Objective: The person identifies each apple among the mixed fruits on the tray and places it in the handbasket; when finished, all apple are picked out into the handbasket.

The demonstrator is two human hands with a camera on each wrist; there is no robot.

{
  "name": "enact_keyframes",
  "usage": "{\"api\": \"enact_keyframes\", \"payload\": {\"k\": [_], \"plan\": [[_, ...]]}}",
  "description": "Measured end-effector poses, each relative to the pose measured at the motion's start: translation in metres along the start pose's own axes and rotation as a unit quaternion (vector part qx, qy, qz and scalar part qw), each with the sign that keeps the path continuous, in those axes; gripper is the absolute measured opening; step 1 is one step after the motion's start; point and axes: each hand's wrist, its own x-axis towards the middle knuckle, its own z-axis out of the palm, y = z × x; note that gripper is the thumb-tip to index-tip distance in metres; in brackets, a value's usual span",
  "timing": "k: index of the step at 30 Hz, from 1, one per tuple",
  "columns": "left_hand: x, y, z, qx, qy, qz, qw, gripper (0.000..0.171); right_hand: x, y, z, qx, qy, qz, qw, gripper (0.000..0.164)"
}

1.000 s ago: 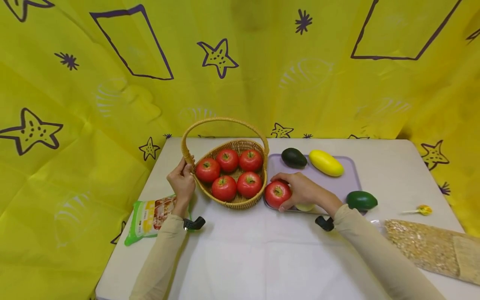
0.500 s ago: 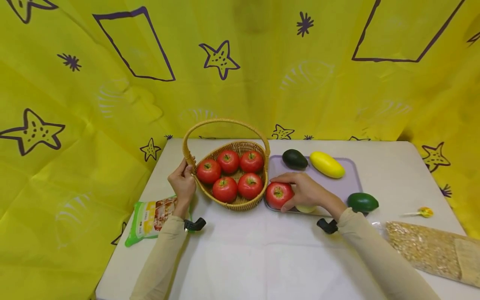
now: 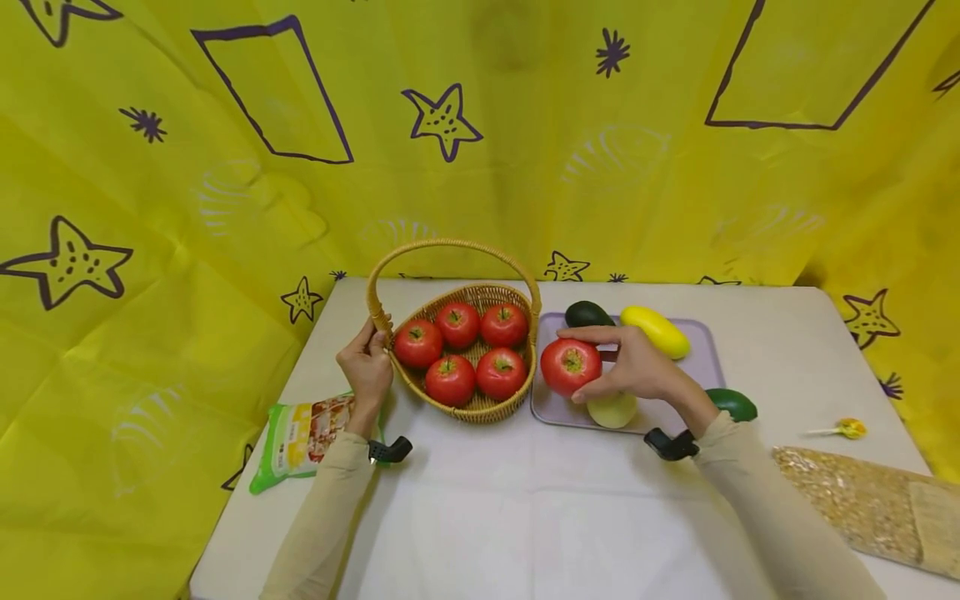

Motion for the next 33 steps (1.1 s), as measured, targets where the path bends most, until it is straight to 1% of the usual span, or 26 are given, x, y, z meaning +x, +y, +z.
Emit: {"api": "enact_keyframes", "payload": {"k": [3,5,9,12,14,19,25,27,30,33], "plan": [[0.0,0.0,0.0,0.001,0.004,0.001,1.0,0.033,0.0,-0.004,-0.005,0.036,0.003,0.005,0.999,0.081],[0.0,-0.001,0.0,0.001,0.006,-0.001,1.0,0.033,0.0,-0.006,-0.007,0.045,0.008,0.002,0.999,0.081],[-0.001,-0.022,0.0,-0.004,0.002,-0.008,1.0,0.034,0.004,-0.008,-0.008,0.044,0.019,-0.008,0.999,0.08],[-0.002,-0.038,0.0,-0.012,-0.001,-0.012,0.9999,0.036,0.008,-0.012,-0.008,0.043,0.02,-0.009,0.999,0.08],[-0.001,-0.038,0.001,-0.012,0.002,-0.015,0.9998,0.037,0.012,-0.016,-0.008,0.045,0.015,-0.013,0.999,0.079],[-0.001,-0.032,0.003,-0.004,0.008,-0.012,0.9999,0.036,0.024,-0.025,-0.002,0.072,0.003,-0.026,0.997,0.078],[0.0,-0.005,0.001,0.003,0.005,-0.008,1.0,0.033,0.04,-0.038,0.006,0.1,-0.004,-0.023,0.995,0.08],[0.001,0.0,0.0,0.003,0.005,-0.006,1.0,0.033,0.045,-0.042,0.009,0.104,-0.005,-0.017,0.994,0.081],[0.0,0.003,0.0,0.003,0.007,-0.004,1.0,0.034,0.053,-0.049,0.013,0.101,-0.001,-0.011,0.995,0.081],[0.0,0.002,-0.001,0.004,0.007,-0.003,1.0,0.034,0.06,-0.055,0.016,0.085,0.009,-0.007,0.996,0.079]]}}
